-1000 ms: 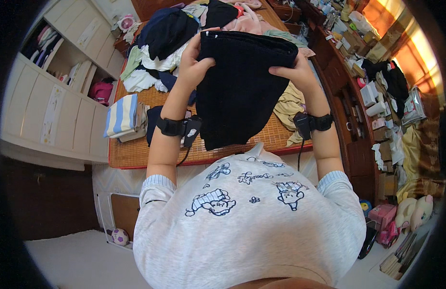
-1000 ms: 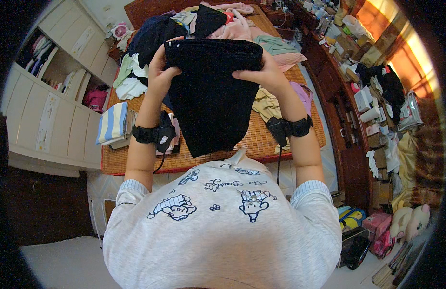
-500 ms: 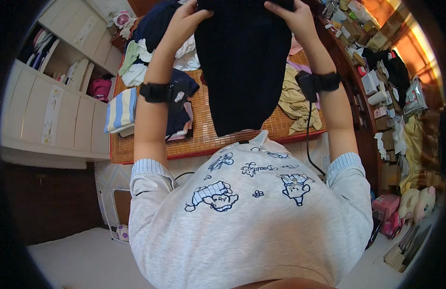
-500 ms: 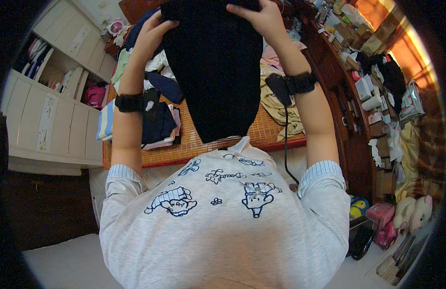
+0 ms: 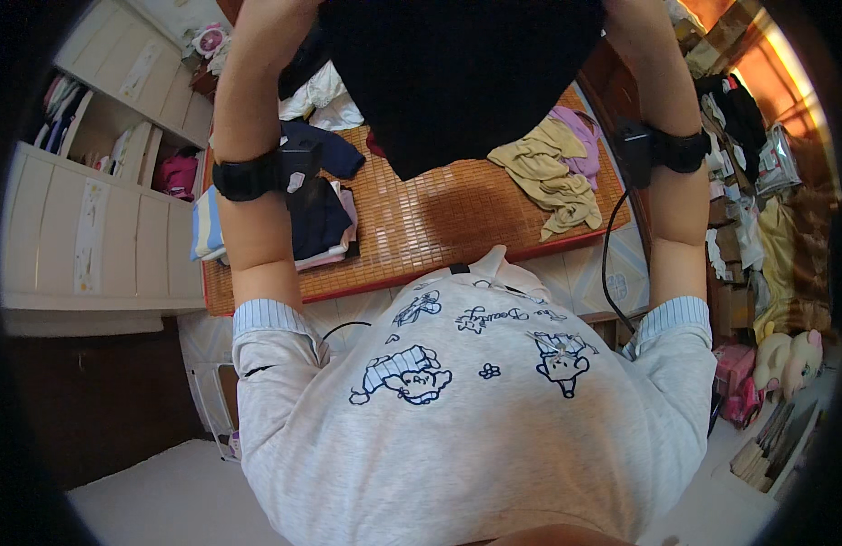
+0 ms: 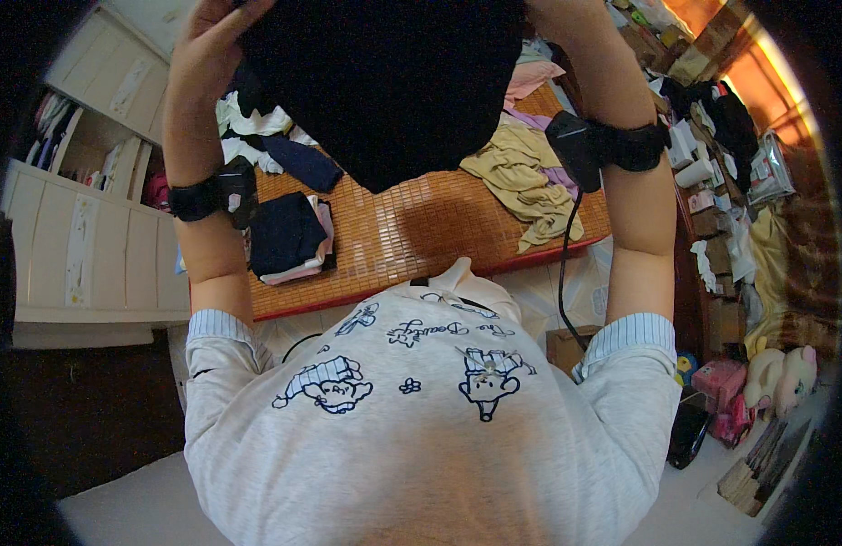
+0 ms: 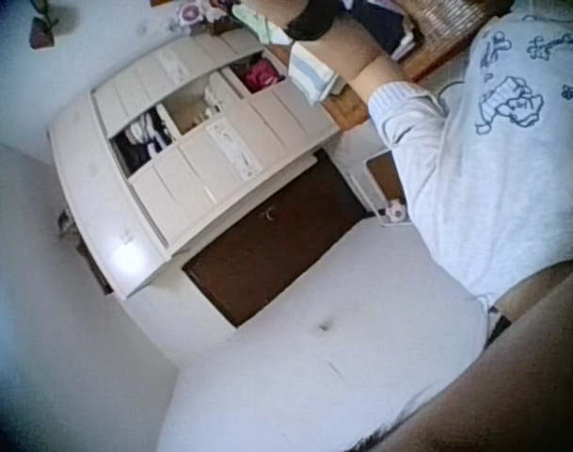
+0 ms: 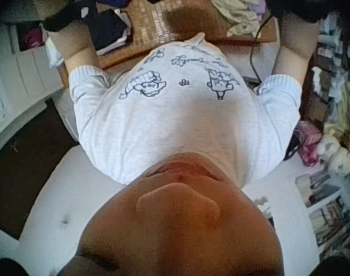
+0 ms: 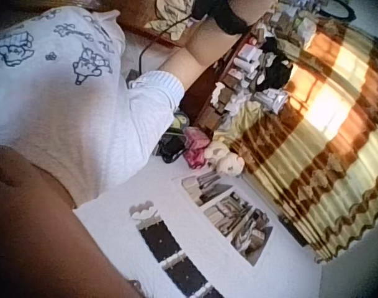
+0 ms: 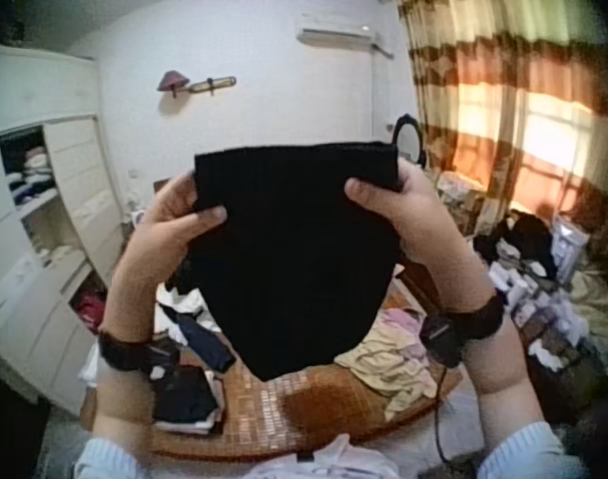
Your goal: The user is folding several pieces of clothing, including pants and a jacket, on a bed.
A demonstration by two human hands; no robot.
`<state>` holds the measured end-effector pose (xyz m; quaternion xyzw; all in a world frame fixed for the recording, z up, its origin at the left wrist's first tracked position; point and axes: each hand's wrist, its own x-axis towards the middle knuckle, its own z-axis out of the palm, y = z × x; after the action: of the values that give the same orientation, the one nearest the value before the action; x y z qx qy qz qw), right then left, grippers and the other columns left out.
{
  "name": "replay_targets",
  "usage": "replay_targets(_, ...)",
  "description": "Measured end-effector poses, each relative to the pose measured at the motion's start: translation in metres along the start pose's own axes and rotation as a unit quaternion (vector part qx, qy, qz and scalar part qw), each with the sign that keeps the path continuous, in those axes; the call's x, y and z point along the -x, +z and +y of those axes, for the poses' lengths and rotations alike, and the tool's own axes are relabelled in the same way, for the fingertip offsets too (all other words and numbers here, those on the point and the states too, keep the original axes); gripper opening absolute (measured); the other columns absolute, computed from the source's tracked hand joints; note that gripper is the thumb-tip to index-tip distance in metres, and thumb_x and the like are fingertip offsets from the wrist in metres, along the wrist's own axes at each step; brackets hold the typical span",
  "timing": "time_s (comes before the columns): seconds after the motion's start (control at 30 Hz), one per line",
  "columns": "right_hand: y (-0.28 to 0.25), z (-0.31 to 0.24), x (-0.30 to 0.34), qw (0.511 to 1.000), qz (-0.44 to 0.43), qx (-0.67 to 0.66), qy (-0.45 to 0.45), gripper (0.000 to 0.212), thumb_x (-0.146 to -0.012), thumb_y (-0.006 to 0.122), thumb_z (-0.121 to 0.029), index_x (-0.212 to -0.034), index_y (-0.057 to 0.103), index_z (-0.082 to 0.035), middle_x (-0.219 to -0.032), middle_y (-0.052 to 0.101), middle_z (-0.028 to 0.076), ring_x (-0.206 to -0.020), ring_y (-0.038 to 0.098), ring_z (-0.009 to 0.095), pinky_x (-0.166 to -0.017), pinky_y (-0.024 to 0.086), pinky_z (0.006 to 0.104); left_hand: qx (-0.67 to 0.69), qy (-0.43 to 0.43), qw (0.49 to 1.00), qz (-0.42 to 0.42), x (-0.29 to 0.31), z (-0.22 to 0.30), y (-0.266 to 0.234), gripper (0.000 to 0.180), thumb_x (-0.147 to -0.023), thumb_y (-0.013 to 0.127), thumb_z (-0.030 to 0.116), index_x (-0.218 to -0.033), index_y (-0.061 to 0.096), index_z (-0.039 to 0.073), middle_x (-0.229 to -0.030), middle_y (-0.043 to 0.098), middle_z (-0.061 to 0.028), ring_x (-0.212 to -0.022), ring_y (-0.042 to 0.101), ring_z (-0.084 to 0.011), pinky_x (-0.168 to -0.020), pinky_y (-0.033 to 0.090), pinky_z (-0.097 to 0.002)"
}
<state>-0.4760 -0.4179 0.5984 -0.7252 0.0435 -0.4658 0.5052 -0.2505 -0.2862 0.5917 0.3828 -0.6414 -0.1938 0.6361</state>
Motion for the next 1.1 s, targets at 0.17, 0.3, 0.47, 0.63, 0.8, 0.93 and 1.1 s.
replay_targets(0.17, -0.009, -0.006, -0.006, 0.987, -0.090, -0.102, 0.080, 0.032, -0.076, 0.067, -0.015, -0.102, 0.055, 0.000, -0.092, 0.059, 0.004, -0.082, 0.058, 0.014, -0.072, 0.046, 0.0267, 0.069, -0.012, 0.997, -0.039, -0.005, 0.006, -0.007, 0.045, -0.075, 0.060, -0.002, -0.118, 0.046, 0.001, -0.108, 0.056, -0.0047, -0.097, 0.053, -0.0136, -0.084, 0.042, -0.0254)
replay_targets(0.3, -0.012, 0.021, -0.008, 0.978, -0.098, -0.110, 0.146, 0.031, -0.074, 0.065, -0.006, -0.103, 0.055, 0.000, -0.092, 0.060, 0.003, -0.083, 0.058, 0.015, -0.073, 0.046, 0.0276, -0.025, -0.118, 0.992, -0.033, 0.007, -0.048, -0.054, 0.050, -0.071, 0.067, 0.005, -0.117, 0.046, 0.000, -0.106, 0.055, -0.0081, -0.094, 0.054, -0.0149, -0.082, 0.043, -0.0260)
replay_targets(0.47, -0.043, 0.124, 0.005, 0.956, -0.124, 0.116, 0.239, 0.024, -0.077, 0.065, -0.015, -0.098, 0.057, -0.007, -0.075, 0.052, -0.006, -0.063, 0.051, 0.006, -0.057, 0.041, 0.0157, -0.134, -0.263, 0.955, -0.042, 0.023, -0.124, -0.016, 0.038, -0.064, 0.074, 0.009, -0.097, 0.058, 0.000, -0.098, 0.058, -0.0044, -0.091, 0.051, -0.0133, -0.077, 0.042, -0.0244)
replay_targets(0.63, -0.083, 0.238, 0.032, 0.927, -0.055, 0.089, 0.359, 0.049, -0.072, 0.068, -0.013, -0.117, 0.051, -0.003, -0.120, 0.048, 0.015, -0.116, 0.041, 0.023, -0.093, 0.034, 0.0351, -0.047, -0.319, 0.947, -0.005, 0.033, -0.191, 0.007, 0.031, -0.062, 0.068, -0.006, -0.092, 0.063, 0.002, -0.090, 0.064, -0.0052, -0.081, 0.058, -0.0113, -0.074, 0.047, -0.0241)
replay_targets(0.8, -0.074, 0.192, 0.010, 0.977, -0.005, 0.128, 0.171, 0.026, -0.078, 0.058, -0.004, -0.104, 0.058, -0.006, -0.101, 0.058, 0.003, -0.094, 0.054, 0.013, -0.083, 0.042, 0.0260, -0.164, -0.183, 0.969, 0.023, 0.001, -0.200, 0.005, 0.025, -0.066, 0.072, 0.005, -0.089, 0.063, 0.003, -0.082, 0.063, -0.0022, -0.069, 0.056, -0.0098, -0.062, 0.045, -0.0231)
replay_targets(0.93, -0.059, 0.148, -0.016, 0.967, 0.195, -0.031, 0.160, 0.032, -0.076, 0.049, 0.012, -0.106, 0.054, 0.001, -0.100, 0.058, 0.004, -0.090, 0.054, 0.015, -0.077, 0.043, 0.0270, -0.143, -0.140, 0.979, -0.043, -0.045, -0.168, -0.002, 0.038, -0.065, 0.069, -0.003, -0.099, 0.055, 0.003, -0.093, 0.059, -0.0022, -0.083, 0.054, -0.0110, -0.076, 0.045, -0.0250)
replay_targets(1.1, -0.071, 0.128, 0.007, 0.996, 0.051, 0.047, 0.047, 0.024, -0.077, 0.056, 0.005, -0.101, 0.056, 0.001, -0.094, 0.059, 0.003, -0.085, 0.053, 0.012, -0.075, 0.043, 0.0259, -0.333, 0.093, 0.937, -0.037, -0.041, -0.136, 0.010, 0.040, -0.058, 0.074, -0.001, -0.093, 0.056, 0.003, -0.079, 0.057, -0.0014, -0.070, 0.053, -0.0113, -0.063, 0.045, -0.0254)
